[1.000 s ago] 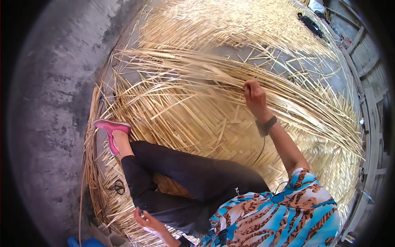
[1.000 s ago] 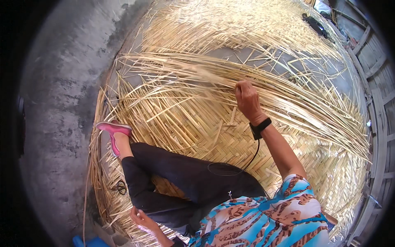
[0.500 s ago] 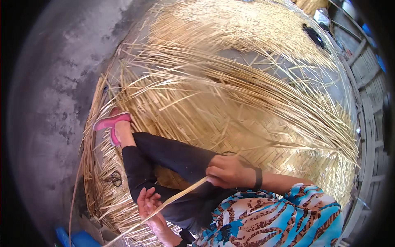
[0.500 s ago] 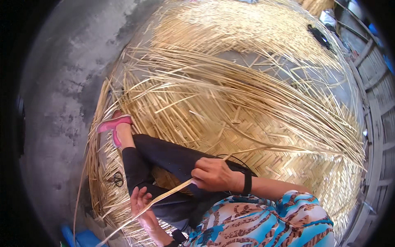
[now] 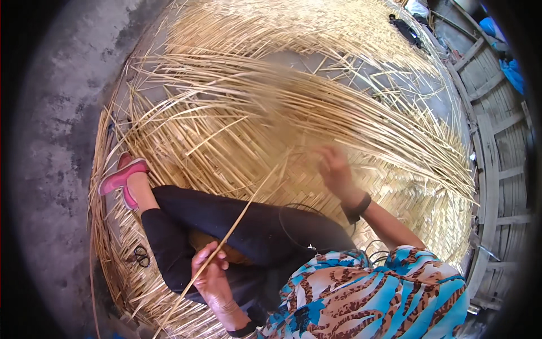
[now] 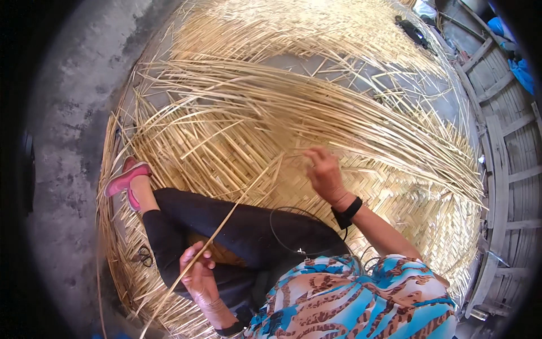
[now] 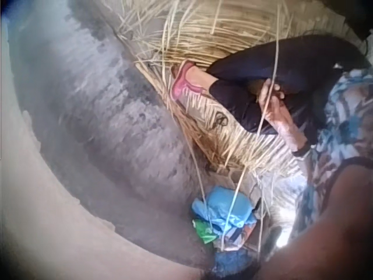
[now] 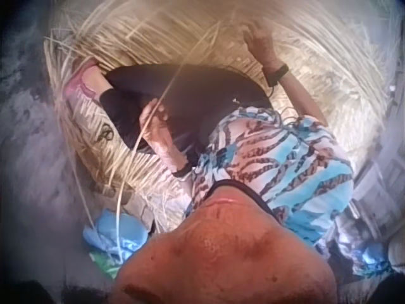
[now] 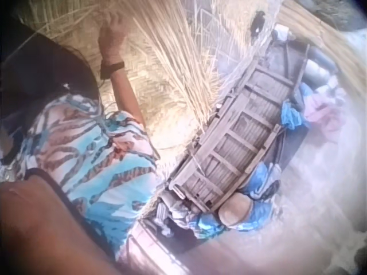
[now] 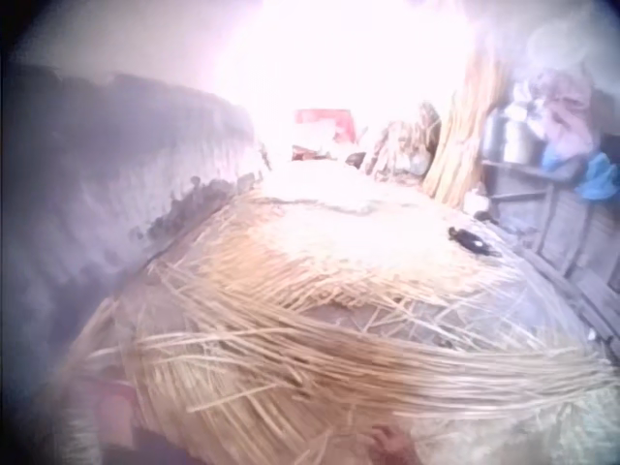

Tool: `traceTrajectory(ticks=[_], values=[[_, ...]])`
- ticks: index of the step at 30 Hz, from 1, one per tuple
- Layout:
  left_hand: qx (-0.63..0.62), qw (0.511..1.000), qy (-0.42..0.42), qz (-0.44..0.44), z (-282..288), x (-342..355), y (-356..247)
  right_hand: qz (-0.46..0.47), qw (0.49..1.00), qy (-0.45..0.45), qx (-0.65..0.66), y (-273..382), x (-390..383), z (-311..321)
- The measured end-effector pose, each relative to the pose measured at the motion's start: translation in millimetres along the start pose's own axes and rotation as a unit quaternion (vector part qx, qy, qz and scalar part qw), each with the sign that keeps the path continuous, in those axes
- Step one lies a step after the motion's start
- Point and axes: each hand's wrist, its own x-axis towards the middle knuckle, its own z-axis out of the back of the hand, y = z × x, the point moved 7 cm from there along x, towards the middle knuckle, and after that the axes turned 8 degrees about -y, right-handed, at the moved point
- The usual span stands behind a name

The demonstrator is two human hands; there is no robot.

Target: The recorder is weaving together thin strips of dried bamboo or straw to create a large floor mat.

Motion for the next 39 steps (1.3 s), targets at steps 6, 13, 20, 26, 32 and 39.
traceTrajectory(ticks=[6, 13, 20, 26, 32, 39], values=[[0.02, 0.994, -0.105, -0.038, 20, 10, -11, -0.179, 0.979, -0.093, -0.019, -137, 35, 10], [0.178, 0.972, -0.137, -0.064, -1, -4, -23, -0.09, 0.991, 0.067, -0.079, -198, 70, -65], [0.123, 0.987, 0.004, -0.107, -23, -31, -25, 0.069, 0.993, 0.095, -0.019, -152, 135, -153], [0.133, 0.985, -0.018, -0.109, -26, -57, -49, 0.094, 0.988, 0.125, -0.015, -106, 162, -177], [0.134, 0.978, -0.029, -0.154, -4, -65, -57, 0.085, 0.985, 0.15, -0.016, -108, 174, -180], [0.13, 0.982, -0.028, -0.131, 27, -53, -34, -0.004, 0.991, 0.136, -0.011, -237, 163, -109]])
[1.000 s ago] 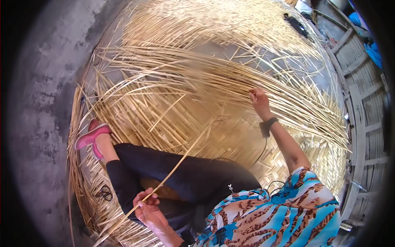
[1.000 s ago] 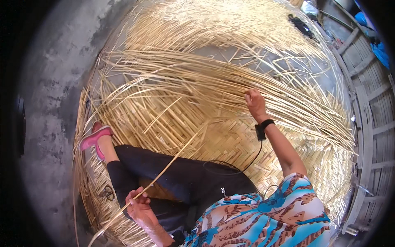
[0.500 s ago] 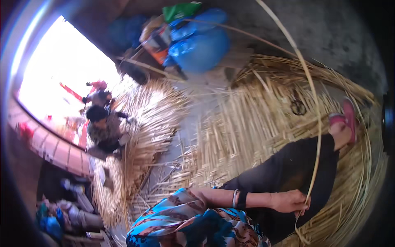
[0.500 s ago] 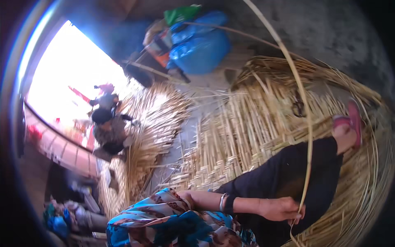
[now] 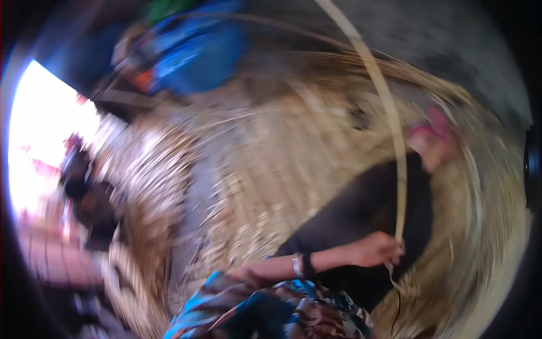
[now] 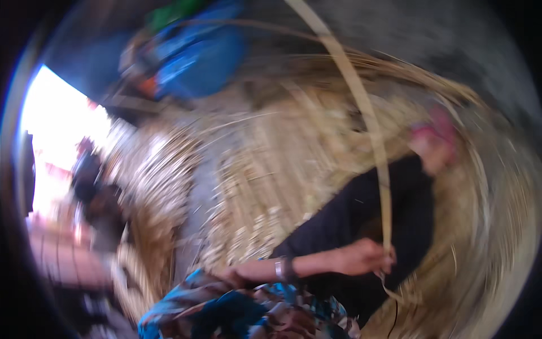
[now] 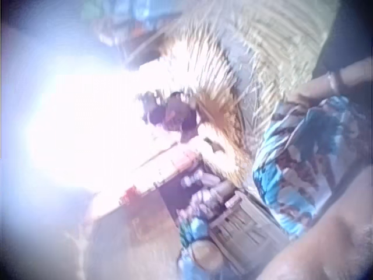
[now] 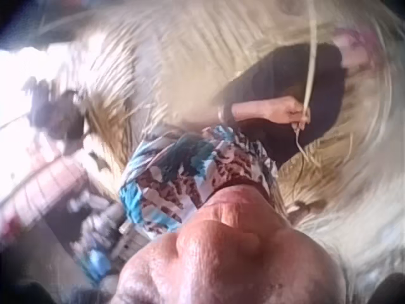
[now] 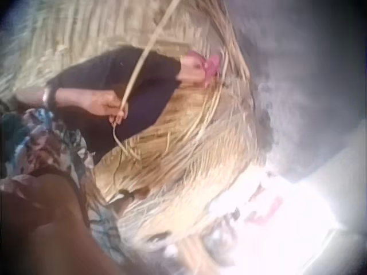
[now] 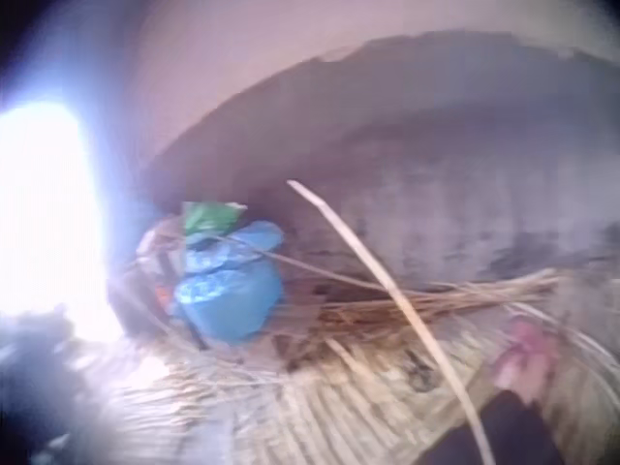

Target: The recorder is weaving together thin strips of dried bamboo or straw to create a large floor mat.

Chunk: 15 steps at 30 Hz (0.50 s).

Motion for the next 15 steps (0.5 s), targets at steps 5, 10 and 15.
traceTrajectory(ticks=[5, 10, 15], values=[[-0.174, 0.98, 0.041, 0.087, -24, 15, 4, -0.005, 0.995, -0.055, 0.082, -24, -91, 64], [-0.038, 0.999, 0.003, 0.011, -35, 35, 12, 0.095, 0.958, -0.212, -0.171, 115, -98, 136], [-0.015, 0.995, -0.042, 0.089, -16, 35, 43, 0.035, 0.966, -0.238, -0.1, 219, -101, 178]])
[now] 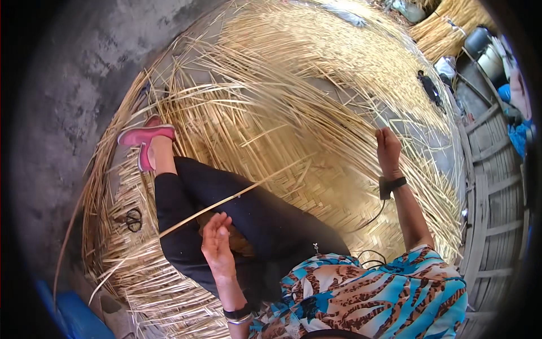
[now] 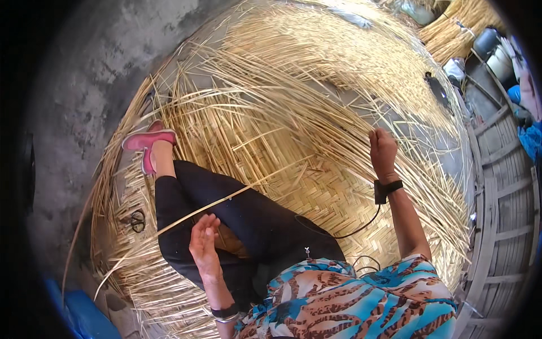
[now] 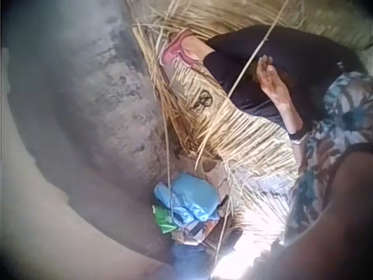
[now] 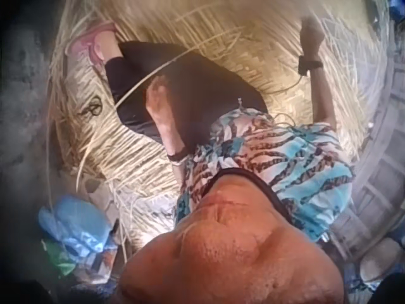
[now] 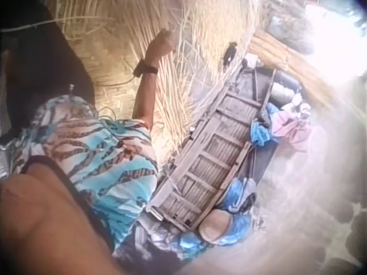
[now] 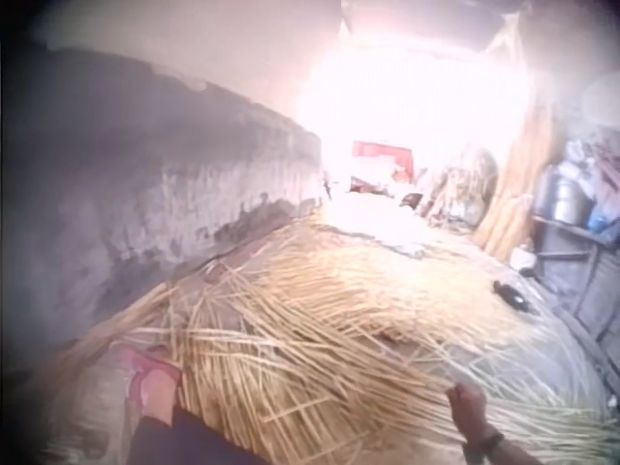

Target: The recorder is weaving together thin strips of dried bamboo or straw to create a large floor mat.

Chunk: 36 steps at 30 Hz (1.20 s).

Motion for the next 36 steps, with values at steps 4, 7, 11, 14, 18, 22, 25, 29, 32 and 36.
traceTrajectory(ticks=[4, 7, 11, 14, 18, 22, 25, 29, 32, 36], values=[[0.051, 0.999, -0.005, 0.016, 10, -5, 3, 0.023, 0.996, 0.006, 0.082, 69, -2, 30], [0.022, 1.0, 0.004, 0.021, 5, -6, -5, 0.08, 0.967, 0.054, 0.234, 144, -24, 54], [-0.082, 0.984, 0.138, 0.074, -30, -16, -14, 0.305, 0.883, 0.134, 0.331, 258, -76, 72], [-0.119, 0.958, 0.259, 0.041, -54, -39, -34, 0.274, 0.857, 0.233, 0.369, 292, -92, 63], [-0.392, 0.893, 0.198, 0.101, -34, -38, -64, 0.275, 0.829, 0.232, 0.429, 317, -97, 67], [-0.419, 0.884, 0.131, 0.162, -5, -39, -68, 0.408, 0.724, 0.25, 0.497, 352, -130, 101], [-0.517, 0.821, 0.176, 0.169, 16, -51, -78, 0.421, 0.677, 0.246, 0.551, 363, -142, 116], [-0.507, 0.832, 0.224, -0.031, 80, -103, -123, 0.411, 0.648, 0.245, 0.592, 373, -140, 119], [-0.386, 0.87, 0.2, -0.232, 131, -158, -166, 0.41, 0.663, 0.268, 0.566, 381, -135, 112], [-0.227, 0.905, 0.103, -0.346, 151, -179, -171, 0.41, 0.703, 0.303, 0.495, 386, -131, 82]])
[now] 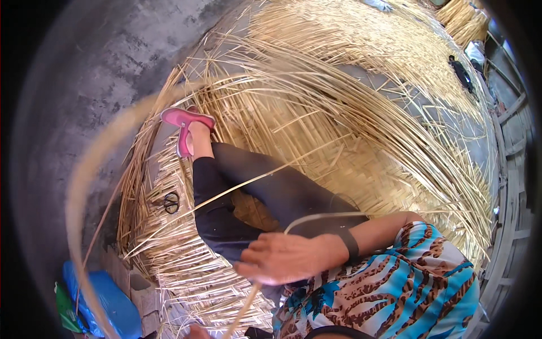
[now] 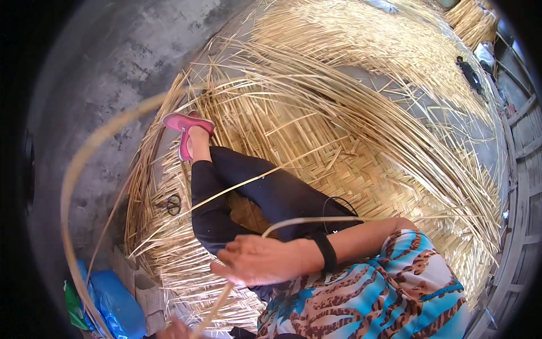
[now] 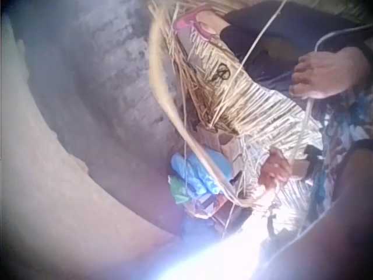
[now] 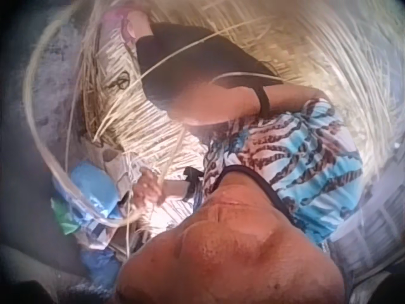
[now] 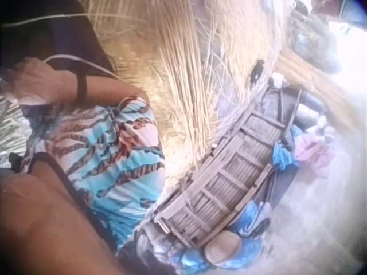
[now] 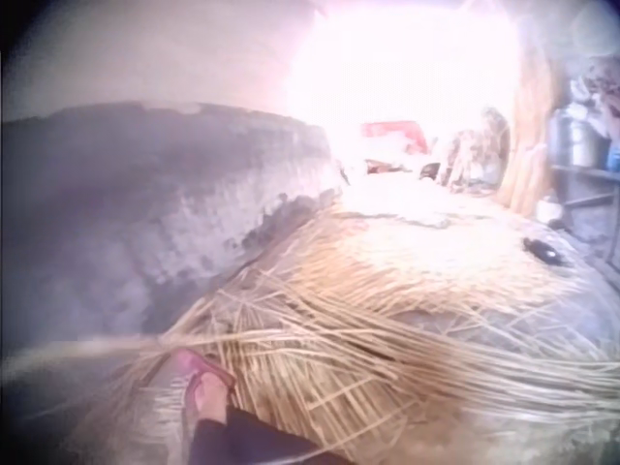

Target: The recorder is weaving together thin strips of dried bamboo or straw to create a large floor mat.

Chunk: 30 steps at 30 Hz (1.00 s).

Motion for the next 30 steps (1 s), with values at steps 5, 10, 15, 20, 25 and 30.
traceTrajectory(ticks=[5, 10, 15, 20, 25, 30], values=[[0.136, 0.981, -0.11, 0.083, -1, 16, 80, -0.038, 0.996, 0.046, -0.066, -31, -15, -11], [0.15, 0.979, -0.054, 0.124, -36, 49, 147, -0.127, 0.987, 0.047, -0.087, -55, -37, 0], [0.182, 0.954, -0.189, 0.147, 0, 61, 198, -0.256, 0.958, 0.002, -0.126, -92, -99, 37], [0.433, 0.852, -0.252, 0.149, 63, 62, 219, -0.437, 0.867, 0.0, -0.24, -115, -245, 81], [0.354, 0.908, -0.182, 0.132, 97, 79, 224, -0.61, 0.728, 0.071, -0.304, -81, -410, 95], [0.399, 0.882, -0.238, 0.083, 108, 106, 224, -0.651, 0.634, 0.03, -0.416, -61, -501, 109]])
